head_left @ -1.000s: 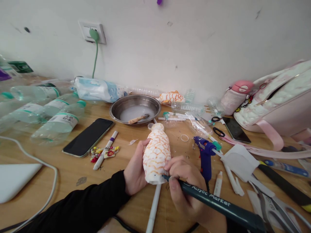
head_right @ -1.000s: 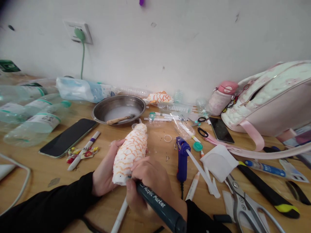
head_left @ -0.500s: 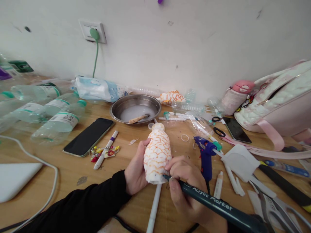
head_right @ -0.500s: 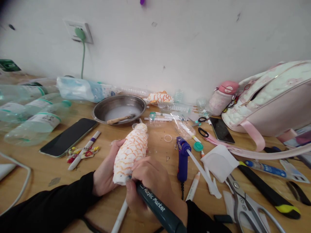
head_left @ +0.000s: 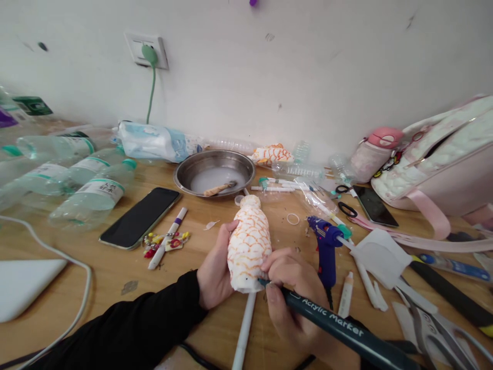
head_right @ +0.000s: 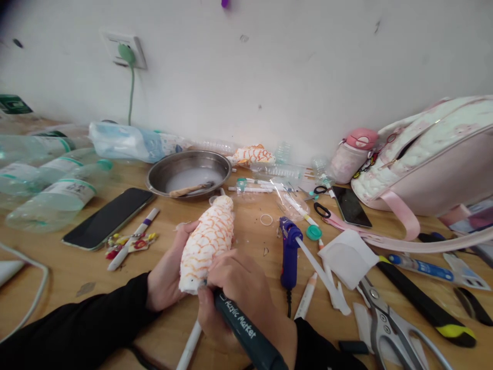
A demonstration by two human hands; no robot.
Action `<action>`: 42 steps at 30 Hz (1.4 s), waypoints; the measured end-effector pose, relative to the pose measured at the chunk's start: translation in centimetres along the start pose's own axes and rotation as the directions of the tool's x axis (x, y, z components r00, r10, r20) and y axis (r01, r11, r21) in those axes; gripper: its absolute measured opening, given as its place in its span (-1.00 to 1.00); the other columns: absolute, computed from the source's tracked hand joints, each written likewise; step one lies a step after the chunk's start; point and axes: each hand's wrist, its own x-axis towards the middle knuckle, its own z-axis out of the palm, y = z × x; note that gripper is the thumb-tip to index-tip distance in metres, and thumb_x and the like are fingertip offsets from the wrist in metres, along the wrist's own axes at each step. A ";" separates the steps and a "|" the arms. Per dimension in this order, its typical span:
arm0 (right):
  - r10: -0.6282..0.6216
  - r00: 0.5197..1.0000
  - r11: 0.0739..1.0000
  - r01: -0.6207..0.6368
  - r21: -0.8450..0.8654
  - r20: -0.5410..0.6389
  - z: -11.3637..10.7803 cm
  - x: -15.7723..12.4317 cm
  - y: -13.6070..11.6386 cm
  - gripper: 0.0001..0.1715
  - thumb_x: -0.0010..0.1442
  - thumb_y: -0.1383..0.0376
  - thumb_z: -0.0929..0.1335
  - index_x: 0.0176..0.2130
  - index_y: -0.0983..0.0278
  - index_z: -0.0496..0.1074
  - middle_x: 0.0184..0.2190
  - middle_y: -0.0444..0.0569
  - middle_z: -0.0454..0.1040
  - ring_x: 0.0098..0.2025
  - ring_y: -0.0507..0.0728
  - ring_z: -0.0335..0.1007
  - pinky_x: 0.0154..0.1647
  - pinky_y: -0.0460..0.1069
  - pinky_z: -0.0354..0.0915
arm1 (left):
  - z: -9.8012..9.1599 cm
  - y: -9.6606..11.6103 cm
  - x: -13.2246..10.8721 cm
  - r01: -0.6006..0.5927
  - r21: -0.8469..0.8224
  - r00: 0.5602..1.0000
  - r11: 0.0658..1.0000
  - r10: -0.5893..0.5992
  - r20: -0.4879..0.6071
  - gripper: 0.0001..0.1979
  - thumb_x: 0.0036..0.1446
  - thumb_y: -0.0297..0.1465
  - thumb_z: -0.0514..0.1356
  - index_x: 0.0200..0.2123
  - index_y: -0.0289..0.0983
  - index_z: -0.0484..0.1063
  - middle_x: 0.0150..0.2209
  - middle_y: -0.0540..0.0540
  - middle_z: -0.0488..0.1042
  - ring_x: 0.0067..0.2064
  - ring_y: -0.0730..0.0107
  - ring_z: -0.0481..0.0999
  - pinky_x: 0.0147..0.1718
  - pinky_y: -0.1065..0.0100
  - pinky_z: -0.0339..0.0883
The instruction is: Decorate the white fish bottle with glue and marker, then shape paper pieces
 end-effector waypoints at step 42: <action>0.118 0.993 0.989 -0.116 0.095 -0.017 -0.5 0.6 -0.8 -0.88 0.06 0.50 0.21 -0.40 0.29 0.22 -0.48 -0.03 0.31 -0.38 0.10 0.29 -0.41 0.03 0.29 | 0.4 -0.1 0.0 0.013 -0.042 0.998 0.999 -0.016 -0.059 -0.59 0.22 -0.23 -0.06 -0.21 -0.46 0.40 -0.39 -0.24 0.56 -0.33 0.26 0.54 -0.17 0.26 0.34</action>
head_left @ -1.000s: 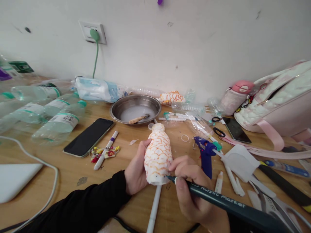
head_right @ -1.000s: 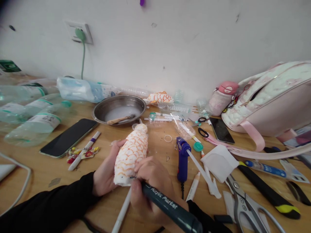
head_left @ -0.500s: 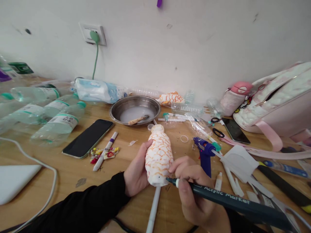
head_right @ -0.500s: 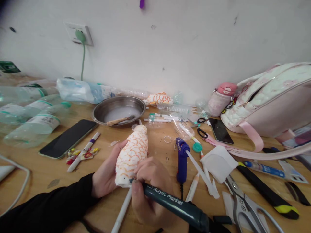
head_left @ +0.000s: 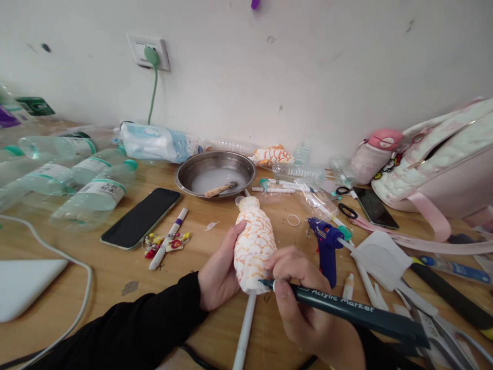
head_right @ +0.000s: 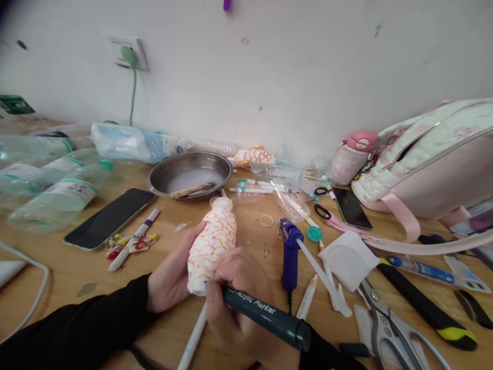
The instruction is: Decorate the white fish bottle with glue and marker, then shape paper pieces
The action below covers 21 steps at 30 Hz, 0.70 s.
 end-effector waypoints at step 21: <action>-0.001 0.999 0.997 0.005 -0.074 0.049 -0.1 0.1 0.2 -0.86 0.07 0.50 0.22 -0.38 0.28 0.21 -0.44 -0.06 0.30 -0.36 0.08 0.28 -0.36 0.02 0.28 | 0.0 0.0 0.0 0.000 0.027 1.000 1.000 0.000 -0.002 -0.54 0.21 -0.20 -0.05 -0.09 -0.49 0.35 -0.35 -0.26 0.58 -0.21 0.15 0.55 -0.05 0.18 0.27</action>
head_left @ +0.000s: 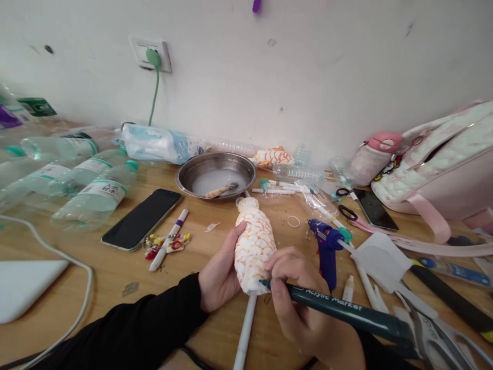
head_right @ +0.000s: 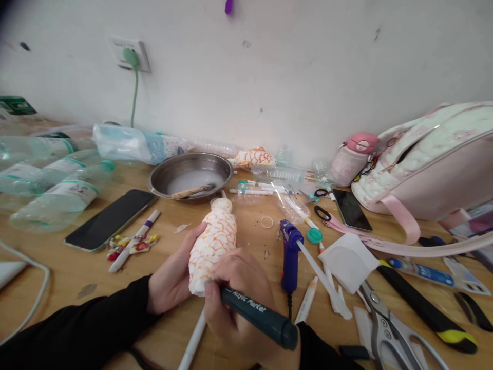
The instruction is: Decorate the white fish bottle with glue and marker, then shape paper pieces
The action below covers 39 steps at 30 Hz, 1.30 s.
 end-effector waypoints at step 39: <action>0.072 0.993 0.964 -0.045 0.263 -0.094 0.4 -1.1 0.3 -0.90 0.17 0.42 0.20 -0.34 0.23 0.23 -0.44 -0.08 0.32 -0.31 0.10 0.35 -0.27 0.07 0.33 | 0.5 0.0 -0.3 -0.033 -0.015 0.999 0.999 0.033 -0.002 -0.53 0.19 -0.23 -0.11 -0.21 -0.46 0.46 -0.42 -0.24 0.57 -0.32 0.12 0.56 -0.26 0.19 0.40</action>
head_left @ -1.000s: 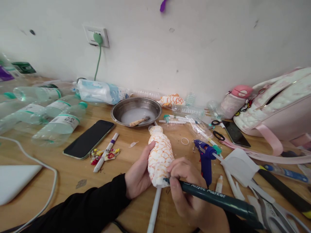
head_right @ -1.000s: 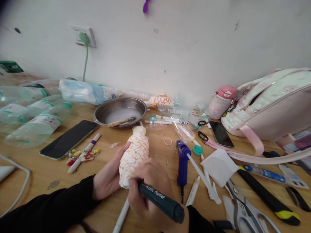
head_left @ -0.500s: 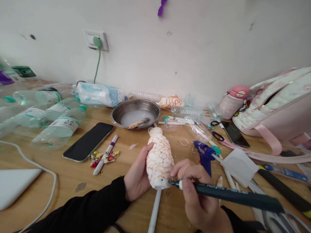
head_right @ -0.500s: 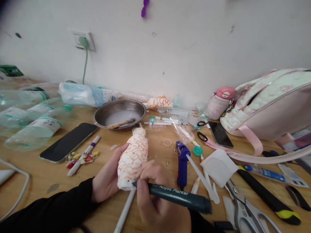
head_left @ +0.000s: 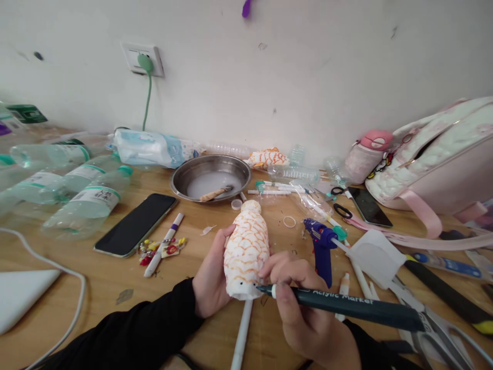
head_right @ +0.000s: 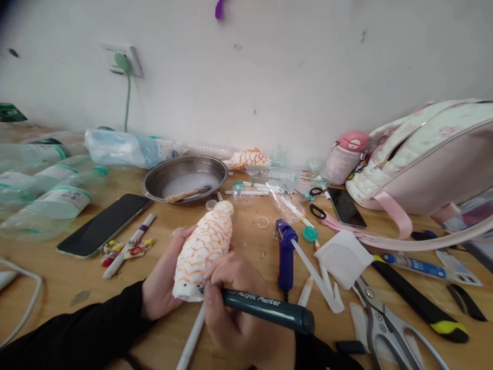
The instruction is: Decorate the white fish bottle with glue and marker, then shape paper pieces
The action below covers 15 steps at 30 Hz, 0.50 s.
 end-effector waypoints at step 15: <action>0.008 0.999 0.998 -0.006 -0.058 0.032 0.0 0.4 -0.2 -0.86 0.13 0.46 0.20 -0.34 0.22 0.23 -0.44 -0.08 0.33 -0.33 0.10 0.34 -0.36 0.04 0.36 | -0.6 -0.1 0.2 0.002 0.008 0.995 1.000 -0.003 0.097 -0.59 0.15 -0.24 -0.04 -0.22 -0.43 0.46 -0.35 -0.25 0.56 -0.26 0.10 0.54 -0.20 0.18 0.37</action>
